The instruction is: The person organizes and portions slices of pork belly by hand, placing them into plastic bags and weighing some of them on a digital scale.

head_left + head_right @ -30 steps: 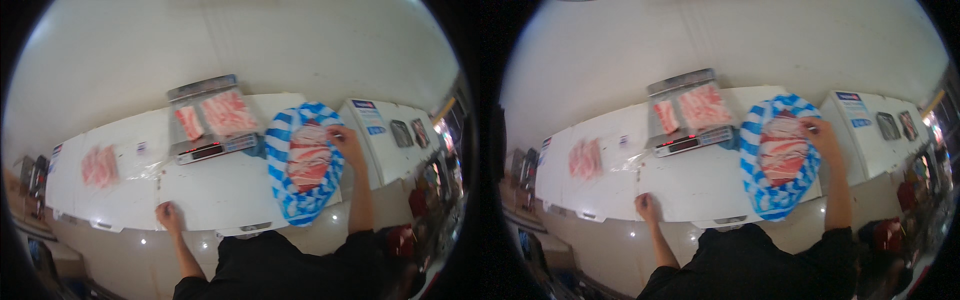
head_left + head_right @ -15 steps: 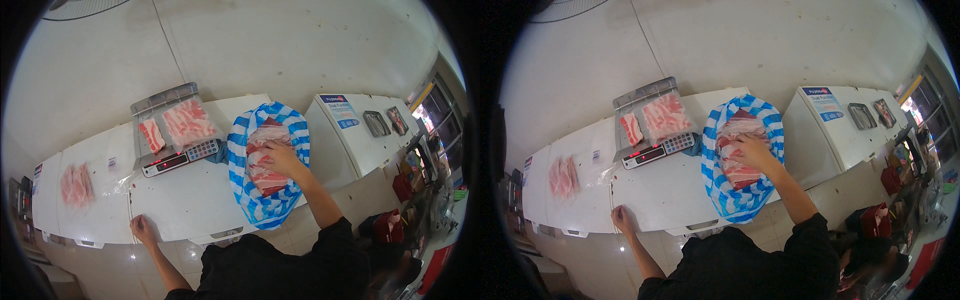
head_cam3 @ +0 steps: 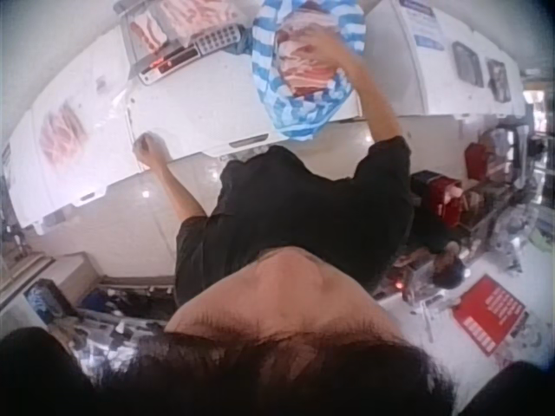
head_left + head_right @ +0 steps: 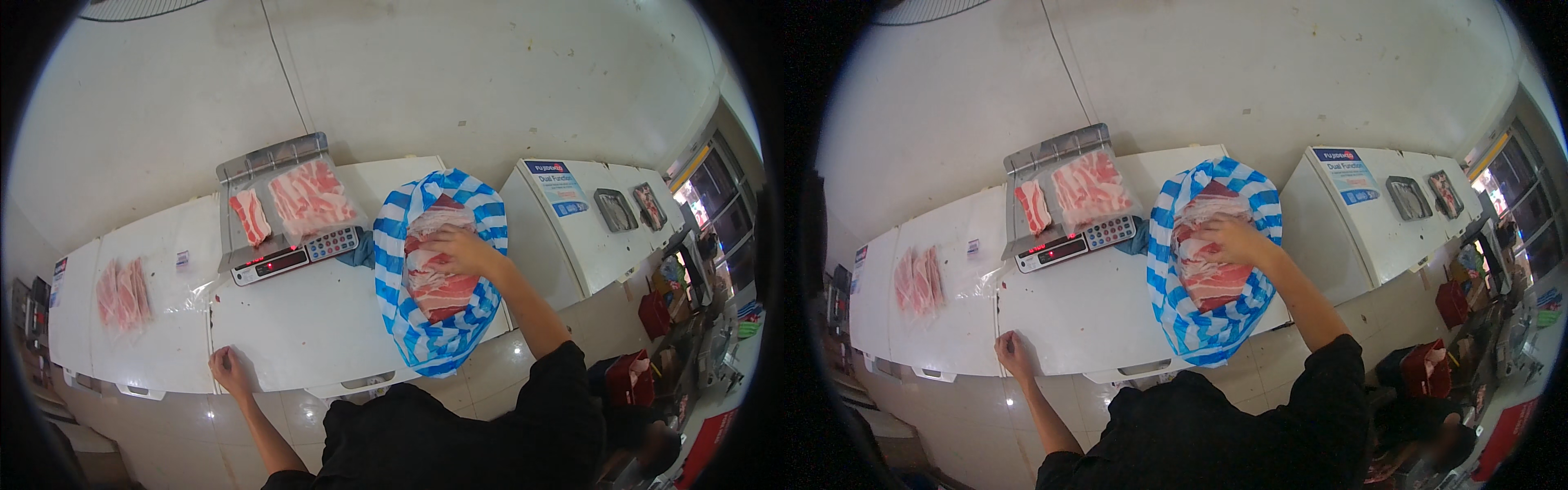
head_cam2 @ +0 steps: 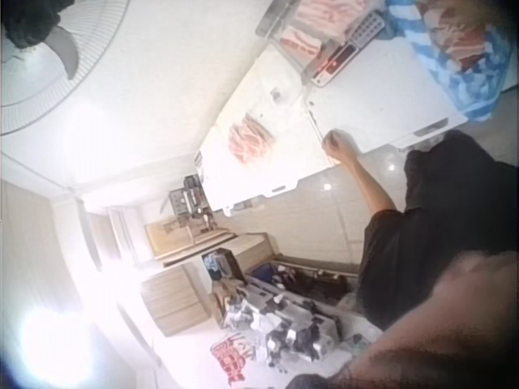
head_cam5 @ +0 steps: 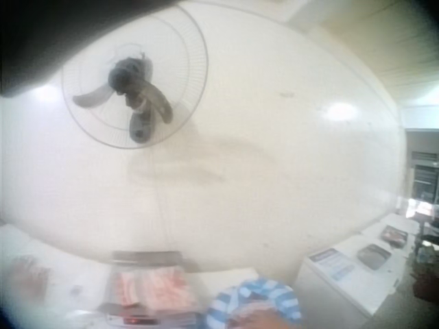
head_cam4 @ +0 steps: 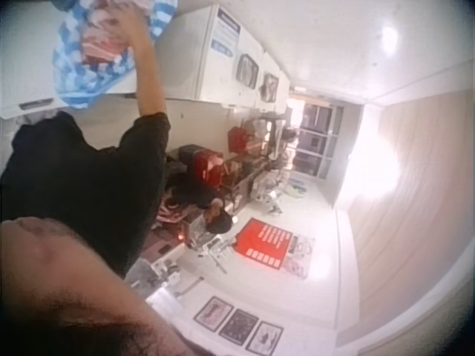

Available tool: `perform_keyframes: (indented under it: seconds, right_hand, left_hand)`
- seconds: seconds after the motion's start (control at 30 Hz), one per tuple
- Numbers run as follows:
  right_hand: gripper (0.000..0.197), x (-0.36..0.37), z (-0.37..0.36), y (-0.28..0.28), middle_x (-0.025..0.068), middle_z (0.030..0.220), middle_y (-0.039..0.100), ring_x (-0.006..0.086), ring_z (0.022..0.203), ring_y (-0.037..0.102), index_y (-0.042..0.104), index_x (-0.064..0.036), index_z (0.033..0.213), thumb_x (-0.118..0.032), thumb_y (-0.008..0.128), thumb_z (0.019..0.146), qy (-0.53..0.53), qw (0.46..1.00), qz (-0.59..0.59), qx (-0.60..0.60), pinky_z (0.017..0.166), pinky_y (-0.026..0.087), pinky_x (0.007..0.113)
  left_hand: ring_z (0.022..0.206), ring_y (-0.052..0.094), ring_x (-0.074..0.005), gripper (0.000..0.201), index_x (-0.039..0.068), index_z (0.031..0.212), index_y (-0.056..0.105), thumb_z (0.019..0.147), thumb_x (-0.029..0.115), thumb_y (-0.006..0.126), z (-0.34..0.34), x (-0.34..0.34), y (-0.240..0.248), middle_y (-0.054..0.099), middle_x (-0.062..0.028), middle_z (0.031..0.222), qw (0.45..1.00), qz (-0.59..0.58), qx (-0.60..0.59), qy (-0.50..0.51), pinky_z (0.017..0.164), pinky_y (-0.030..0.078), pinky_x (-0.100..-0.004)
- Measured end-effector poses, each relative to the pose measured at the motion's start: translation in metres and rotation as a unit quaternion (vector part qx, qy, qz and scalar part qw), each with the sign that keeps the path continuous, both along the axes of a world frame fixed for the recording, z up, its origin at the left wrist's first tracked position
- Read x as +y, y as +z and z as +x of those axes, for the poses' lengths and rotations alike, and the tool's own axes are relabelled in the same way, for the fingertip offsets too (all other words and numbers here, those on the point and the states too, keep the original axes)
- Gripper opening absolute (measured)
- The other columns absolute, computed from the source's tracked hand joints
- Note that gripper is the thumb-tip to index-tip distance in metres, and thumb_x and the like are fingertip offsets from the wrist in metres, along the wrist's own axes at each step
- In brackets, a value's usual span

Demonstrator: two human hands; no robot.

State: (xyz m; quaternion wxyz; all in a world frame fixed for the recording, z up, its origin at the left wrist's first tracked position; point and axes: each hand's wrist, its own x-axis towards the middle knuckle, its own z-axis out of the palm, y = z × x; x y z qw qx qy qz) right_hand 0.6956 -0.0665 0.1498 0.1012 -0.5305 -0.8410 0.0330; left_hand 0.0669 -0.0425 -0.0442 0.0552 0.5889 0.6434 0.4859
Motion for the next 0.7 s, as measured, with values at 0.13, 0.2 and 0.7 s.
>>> perform_keyframes:
  seconds: [0.13, 0.2, 0.7]
  right_hand:
    - [0.054, 0.004, -0.003, -0.005, 0.0094, 0.141, 0.067, 0.0346, 0.132, 0.056, 0.070, -0.0137, 0.135, -0.038, 0.077, 0.087, 0.005, 0.997, 0.011, -0.078, 0.110, 0.048, 0.052]
    - [0.052, 0.006, -0.002, -0.008, 0.0097, 0.140, 0.067, 0.0350, 0.131, 0.056, 0.071, -0.0139, 0.133, -0.037, 0.077, 0.087, 0.023, 0.997, 0.026, -0.063, 0.109, 0.048, 0.051]
    - [0.035, 0.013, -0.006, 0.020, 0.0156, 0.130, 0.072, 0.0373, 0.119, 0.066, 0.072, -0.0117, 0.127, -0.018, 0.069, 0.092, -0.004, 0.994, -0.016, 0.111, 0.106, 0.052, 0.045]
  left_hand:
    - [0.099, 0.062, -0.0302, 0.009, 0.001, 0.099, 0.072, 0.095, 0.009, 0.070, 0.001, -0.001, 0.002, 0.068, -0.0120, 0.101, 0.998, -0.020, -0.054, -0.001, 0.087, 0.051, -0.0410]
    - [0.100, 0.062, -0.0303, 0.009, 0.001, 0.099, 0.072, 0.095, 0.009, 0.070, 0.001, -0.001, 0.003, 0.068, -0.0120, 0.101, 0.998, -0.019, -0.060, -0.004, 0.088, 0.051, -0.0415]
    - [0.102, 0.063, -0.0297, 0.010, -0.001, 0.099, 0.072, 0.095, 0.009, 0.070, 0.003, 0.000, 0.004, 0.069, -0.0128, 0.103, 0.998, -0.011, -0.062, -0.004, 0.093, 0.051, -0.0412]
